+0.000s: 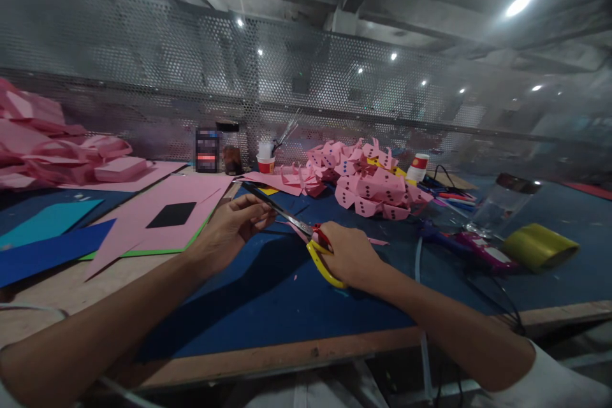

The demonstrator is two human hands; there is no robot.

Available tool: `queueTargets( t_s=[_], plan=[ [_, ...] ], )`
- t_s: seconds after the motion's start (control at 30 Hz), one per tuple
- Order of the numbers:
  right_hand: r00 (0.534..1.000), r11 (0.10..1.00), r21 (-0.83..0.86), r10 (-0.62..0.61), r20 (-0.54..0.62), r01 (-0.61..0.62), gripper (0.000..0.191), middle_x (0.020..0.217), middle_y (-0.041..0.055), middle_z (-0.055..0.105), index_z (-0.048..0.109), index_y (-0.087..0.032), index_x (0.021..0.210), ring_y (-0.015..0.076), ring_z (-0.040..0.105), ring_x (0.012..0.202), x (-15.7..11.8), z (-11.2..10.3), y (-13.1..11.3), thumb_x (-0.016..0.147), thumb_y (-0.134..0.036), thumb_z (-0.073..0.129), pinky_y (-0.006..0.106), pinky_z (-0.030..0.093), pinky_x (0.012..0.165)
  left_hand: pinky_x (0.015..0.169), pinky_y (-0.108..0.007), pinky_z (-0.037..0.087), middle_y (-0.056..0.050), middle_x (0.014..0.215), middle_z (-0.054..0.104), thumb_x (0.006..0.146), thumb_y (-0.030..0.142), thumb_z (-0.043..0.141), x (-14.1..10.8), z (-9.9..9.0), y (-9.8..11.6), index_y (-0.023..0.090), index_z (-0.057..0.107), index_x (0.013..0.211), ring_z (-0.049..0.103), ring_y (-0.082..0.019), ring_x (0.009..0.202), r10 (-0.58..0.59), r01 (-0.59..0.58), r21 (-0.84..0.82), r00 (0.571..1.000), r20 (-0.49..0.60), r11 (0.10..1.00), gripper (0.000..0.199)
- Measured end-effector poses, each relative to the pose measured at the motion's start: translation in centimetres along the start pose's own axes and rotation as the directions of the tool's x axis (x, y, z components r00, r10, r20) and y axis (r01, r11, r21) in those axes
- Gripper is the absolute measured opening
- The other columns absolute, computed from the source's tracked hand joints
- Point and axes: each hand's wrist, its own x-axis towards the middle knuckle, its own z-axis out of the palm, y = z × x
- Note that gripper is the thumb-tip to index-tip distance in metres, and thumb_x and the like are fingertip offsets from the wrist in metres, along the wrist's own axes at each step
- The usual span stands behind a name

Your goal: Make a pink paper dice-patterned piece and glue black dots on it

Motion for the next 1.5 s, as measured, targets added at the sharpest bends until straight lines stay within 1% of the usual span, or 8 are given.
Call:
queueTargets(
  t_s=[0.33, 0.5, 0.63, 0.77, 0.97, 1.2, 1.33, 1.5],
  plan=[
    [1.000, 0.999, -0.045, 0.013, 0.023, -0.012, 0.029, 0.081, 0.0028, 0.069, 0.058, -0.021, 0.090, 0.0186, 0.066, 0.073, 0.11, -0.05, 0.02, 0.098, -0.045, 0.044, 0.030, 0.021, 0.057, 0.063, -0.021, 0.046, 0.000, 0.069, 0.063, 0.069, 0.014, 0.082, -0.02, 0.01, 0.11, 0.014, 0.068, 0.072, 0.055, -0.008, 0.063, -0.011, 0.011, 0.013, 1.000, 0.010, 1.000, 0.014],
    [0.999, 0.998, -0.055, 0.017, 0.028, -0.016, 0.029, 0.082, 0.0028, 0.069, 0.059, -0.022, 0.091, 0.0198, 0.067, 0.075, 0.15, 0.05, 0.06, 0.097, -0.046, 0.045, 0.030, 0.025, 0.058, 0.059, -0.020, 0.044, 0.000, 0.068, 0.061, 0.071, 0.015, 0.081, -0.18, 0.18, 0.22, 0.014, 0.068, 0.072, 0.051, -0.007, 0.060, -0.009, 0.009, 0.020, 0.999, 0.039, 1.000, 0.013],
    [0.999, 0.998, -0.065, 0.019, 0.026, -0.018, 0.029, 0.083, 0.0031, 0.070, 0.060, -0.022, 0.091, 0.0198, 0.067, 0.075, 0.15, 0.19, 0.11, 0.097, -0.046, 0.045, 0.029, 0.027, 0.059, 0.063, -0.020, 0.047, 0.000, 0.070, 0.061, 0.070, 0.015, 0.082, -0.19, 0.15, 0.28, 0.013, 0.069, 0.072, 0.053, -0.008, 0.062, -0.013, 0.013, 0.019, 1.000, 0.019, 1.000, 0.014],
    [0.998, 0.997, -0.078, 0.034, 0.048, -0.030, 0.029, 0.086, 0.0039, 0.071, 0.061, -0.022, 0.093, 0.0201, 0.068, 0.078, 0.18, 0.24, 0.14, 0.097, -0.046, 0.045, 0.028, 0.029, 0.060, 0.060, -0.020, 0.046, 0.000, 0.070, 0.061, 0.069, 0.016, 0.083, -0.10, 0.05, 0.25, 0.013, 0.069, 0.072, 0.053, -0.008, 0.062, -0.017, 0.016, 0.033, 1.000, 0.025, 0.999, 0.014],
    [0.999, 0.996, -0.087, 0.023, 0.027, -0.021, 0.030, 0.083, 0.0033, 0.071, 0.061, -0.022, 0.090, 0.0204, 0.068, 0.074, 0.20, 0.04, 0.13, 0.098, -0.045, 0.043, 0.029, 0.027, 0.058, 0.066, -0.021, 0.050, -0.001, 0.073, 0.064, 0.069, 0.016, 0.083, -0.14, 0.11, 0.22, 0.014, 0.070, 0.073, 0.057, -0.008, 0.065, -0.017, 0.017, 0.040, 1.000, -0.005, 0.999, 0.014],
    [0.997, 0.995, -0.087, 0.050, 0.056, -0.045, 0.032, 0.085, 0.0046, 0.071, 0.062, -0.022, 0.090, 0.0211, 0.068, 0.079, 0.28, -0.33, -0.07, 0.099, -0.046, 0.041, 0.028, 0.032, 0.061, 0.067, -0.022, 0.051, -0.001, 0.075, 0.065, 0.066, 0.015, 0.085, -0.07, 0.02, 0.23, 0.014, 0.071, 0.073, 0.060, -0.010, 0.067, -0.025, 0.026, 0.036, 0.999, -0.027, 0.999, 0.016],
    [0.996, 0.995, -0.089, 0.055, 0.067, -0.049, 0.032, 0.087, 0.0052, 0.072, 0.062, -0.022, 0.091, 0.0212, 0.069, 0.081, 0.29, -0.39, -0.05, 0.099, -0.045, 0.042, 0.028, 0.033, 0.062, 0.063, -0.022, 0.050, 0.000, 0.069, 0.062, 0.067, 0.016, 0.084, 0.03, -0.07, 0.14, 0.014, 0.071, 0.071, 0.056, -0.009, 0.061, -0.013, 0.014, 0.046, 1.000, -0.015, 0.999, 0.014],
    [0.997, 0.994, -0.103, 0.051, 0.056, -0.045, 0.032, 0.087, 0.0057, 0.072, 0.063, -0.021, 0.091, 0.0216, 0.069, 0.080, 0.25, -0.23, 0.01, 0.099, -0.044, 0.042, 0.028, 0.032, 0.061, 0.069, -0.022, 0.053, 0.001, 0.071, 0.063, 0.068, 0.015, 0.084, 0.04, -0.09, 0.17, 0.014, 0.071, 0.074, 0.058, -0.008, 0.063, -0.035, 0.035, 0.042, 0.999, -0.022, 0.998, 0.014]
  ],
)
